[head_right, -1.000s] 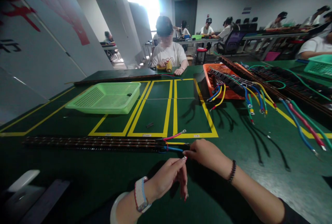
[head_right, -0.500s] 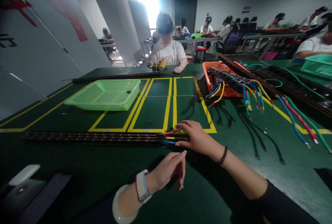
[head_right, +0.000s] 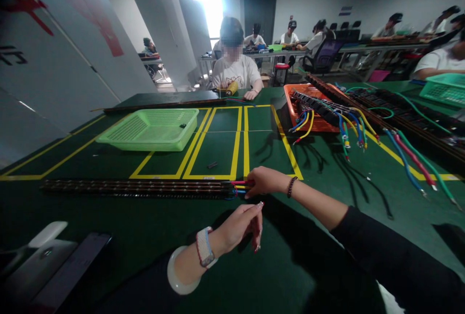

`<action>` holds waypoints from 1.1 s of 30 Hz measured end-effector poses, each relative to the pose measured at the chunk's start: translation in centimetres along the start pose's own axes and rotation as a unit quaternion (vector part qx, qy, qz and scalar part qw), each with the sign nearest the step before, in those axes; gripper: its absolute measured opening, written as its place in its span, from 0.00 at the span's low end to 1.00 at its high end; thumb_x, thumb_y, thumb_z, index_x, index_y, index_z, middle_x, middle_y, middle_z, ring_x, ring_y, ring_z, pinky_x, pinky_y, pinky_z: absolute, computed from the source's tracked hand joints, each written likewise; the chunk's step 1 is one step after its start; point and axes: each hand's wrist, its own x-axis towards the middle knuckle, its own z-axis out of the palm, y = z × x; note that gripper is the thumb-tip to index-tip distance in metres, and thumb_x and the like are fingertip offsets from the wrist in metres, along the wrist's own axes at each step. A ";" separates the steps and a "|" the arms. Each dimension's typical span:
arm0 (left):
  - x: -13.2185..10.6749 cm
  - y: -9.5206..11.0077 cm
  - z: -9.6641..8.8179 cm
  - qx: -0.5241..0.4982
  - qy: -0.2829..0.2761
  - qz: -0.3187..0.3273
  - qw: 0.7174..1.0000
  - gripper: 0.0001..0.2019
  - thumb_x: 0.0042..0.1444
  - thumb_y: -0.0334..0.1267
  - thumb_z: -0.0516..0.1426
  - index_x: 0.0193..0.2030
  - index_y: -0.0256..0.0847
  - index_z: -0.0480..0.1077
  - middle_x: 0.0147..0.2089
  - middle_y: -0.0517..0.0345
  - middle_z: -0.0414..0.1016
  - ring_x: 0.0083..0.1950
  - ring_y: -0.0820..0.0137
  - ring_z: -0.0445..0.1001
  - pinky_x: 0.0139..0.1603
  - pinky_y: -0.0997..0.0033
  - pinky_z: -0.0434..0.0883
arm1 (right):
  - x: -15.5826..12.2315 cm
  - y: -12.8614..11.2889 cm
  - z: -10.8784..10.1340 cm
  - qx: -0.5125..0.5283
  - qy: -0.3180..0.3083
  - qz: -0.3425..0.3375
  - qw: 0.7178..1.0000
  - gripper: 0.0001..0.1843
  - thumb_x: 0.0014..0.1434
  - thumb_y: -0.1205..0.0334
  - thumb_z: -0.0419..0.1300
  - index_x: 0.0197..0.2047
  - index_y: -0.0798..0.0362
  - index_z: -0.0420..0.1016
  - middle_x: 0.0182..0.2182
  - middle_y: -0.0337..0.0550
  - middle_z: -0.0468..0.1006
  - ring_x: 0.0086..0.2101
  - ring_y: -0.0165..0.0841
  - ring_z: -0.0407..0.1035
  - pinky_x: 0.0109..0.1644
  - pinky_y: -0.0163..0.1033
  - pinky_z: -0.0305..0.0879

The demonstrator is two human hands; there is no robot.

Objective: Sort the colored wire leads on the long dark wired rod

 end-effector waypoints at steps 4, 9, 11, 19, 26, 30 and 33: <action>0.3 -0.1 0.0 -0.057 -0.017 0.007 0.998 0.23 0.58 0.56 0.49 0.33 0.34 0.69 0.23 0.53 0.75 0.25 0.68 0.75 0.29 0.69 0.68 | -0.6 -0.5 0.4 -0.032 0.040 0.009 0.999 0.16 0.52 0.49 0.63 0.28 0.54 0.74 0.20 0.35 0.67 0.21 0.25 0.54 0.25 0.34 0.45; 0.5 0.3 0.1 -0.195 -0.025 0.014 0.980 0.20 0.63 0.46 0.46 0.44 0.30 0.71 0.43 0.40 0.78 0.44 0.64 0.77 0.53 0.60 0.66 | -1.4 -1.3 1.2 -0.131 0.092 0.017 0.987 0.14 0.58 0.51 0.59 0.31 0.53 0.77 0.22 0.41 0.74 0.23 0.28 0.62 0.27 0.35 0.46; 0.4 0.6 0.2 -0.245 -0.014 0.019 0.969 0.17 0.63 0.42 0.47 0.45 0.32 0.70 0.45 0.42 0.77 0.48 0.63 0.75 0.57 0.58 0.63 | -1.6 -1.7 1.6 -0.181 0.103 0.004 0.978 0.13 0.60 0.55 0.57 0.30 0.54 0.77 0.24 0.44 0.76 0.25 0.31 0.65 0.29 0.36 0.48; 0.8 0.3 0.3 -0.336 0.094 0.053 0.936 0.19 0.60 0.52 0.51 0.46 0.37 0.69 0.49 0.46 0.75 0.52 0.64 0.72 0.58 0.60 0.65 | -2.7 -3.7 3.3 -0.273 0.140 -0.021 0.952 0.10 0.60 0.68 0.54 0.30 0.56 0.75 0.29 0.49 0.78 0.30 0.34 0.70 0.37 0.40 0.51; 1.0 0.2 0.4 -0.334 0.114 0.058 0.934 0.15 0.62 0.47 0.51 0.45 0.38 0.70 0.47 0.50 0.76 0.50 0.68 0.73 0.55 0.64 0.66 | -2.9 -3.7 4.7 -0.319 0.168 -0.016 0.932 0.06 0.58 0.70 0.55 0.32 0.58 0.74 0.31 0.49 0.77 0.33 0.37 0.69 0.38 0.42 0.52; 1.1 0.2 0.5 -0.338 0.120 0.047 0.932 0.13 0.63 0.44 0.50 0.44 0.37 0.70 0.46 0.50 0.76 0.50 0.67 0.73 0.54 0.64 0.67 | -2.7 -3.6 5.2 -0.329 0.182 -0.012 0.927 0.05 0.57 0.70 0.57 0.34 0.58 0.74 0.32 0.48 0.76 0.33 0.38 0.68 0.38 0.42 0.54; 1.2 0.2 0.5 -0.338 0.137 0.053 0.929 0.12 0.63 0.42 0.51 0.43 0.38 0.70 0.44 0.51 0.76 0.49 0.67 0.73 0.53 0.64 0.67 | -2.8 -3.6 5.5 -0.345 0.191 -0.016 0.919 0.05 0.58 0.70 0.57 0.36 0.59 0.75 0.32 0.48 0.76 0.33 0.38 0.68 0.37 0.42 0.56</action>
